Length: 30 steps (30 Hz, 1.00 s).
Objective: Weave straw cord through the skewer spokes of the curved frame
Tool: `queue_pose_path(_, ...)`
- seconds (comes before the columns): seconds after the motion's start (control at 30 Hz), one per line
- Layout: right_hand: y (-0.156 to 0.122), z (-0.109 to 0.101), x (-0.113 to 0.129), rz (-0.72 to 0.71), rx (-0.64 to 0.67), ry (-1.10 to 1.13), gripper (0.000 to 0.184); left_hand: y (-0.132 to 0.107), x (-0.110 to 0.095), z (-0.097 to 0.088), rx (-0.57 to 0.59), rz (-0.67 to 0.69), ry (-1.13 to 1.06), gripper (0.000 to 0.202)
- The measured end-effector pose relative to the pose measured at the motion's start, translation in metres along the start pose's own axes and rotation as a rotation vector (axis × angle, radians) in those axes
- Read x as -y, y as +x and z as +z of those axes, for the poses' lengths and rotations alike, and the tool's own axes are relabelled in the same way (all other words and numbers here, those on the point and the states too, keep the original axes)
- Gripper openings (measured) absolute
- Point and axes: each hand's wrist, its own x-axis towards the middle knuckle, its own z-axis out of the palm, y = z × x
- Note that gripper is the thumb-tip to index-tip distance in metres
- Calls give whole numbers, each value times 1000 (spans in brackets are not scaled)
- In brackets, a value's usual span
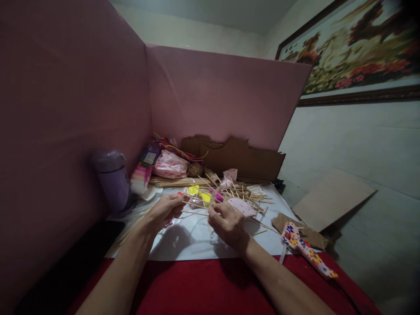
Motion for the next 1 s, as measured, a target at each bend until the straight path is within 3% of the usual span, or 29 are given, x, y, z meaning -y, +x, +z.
queue_pose_path(0.27, 1, -1, 1, -12, 21, -25, 14, -2, -8, 2, -265, 164, -4, 39)
queue_pose_path(0.37, 1, 0, 0, -18, 38, -35, 14, -5, -15, 2, -298, 193, 21, 36)
queue_pose_path(0.47, 0, 2, 0, -30, 61, -54, 13, -8, -20, 0, -286, 196, 41, 34)
queue_pose_path(0.63, -1, 7, -1, -18, 96, -66, 14, -14, -26, 2, -251, 323, 137, 26)
queue_pose_path(0.83, 0, 9, -1, 37, 128, -108, 15, -27, -30, 3, -202, 221, 563, 24)
queue_pose_path(1.0, 3, 10, 3, 112, 152, -57, 15, -27, -24, 21, 33, 118, 347, 23)
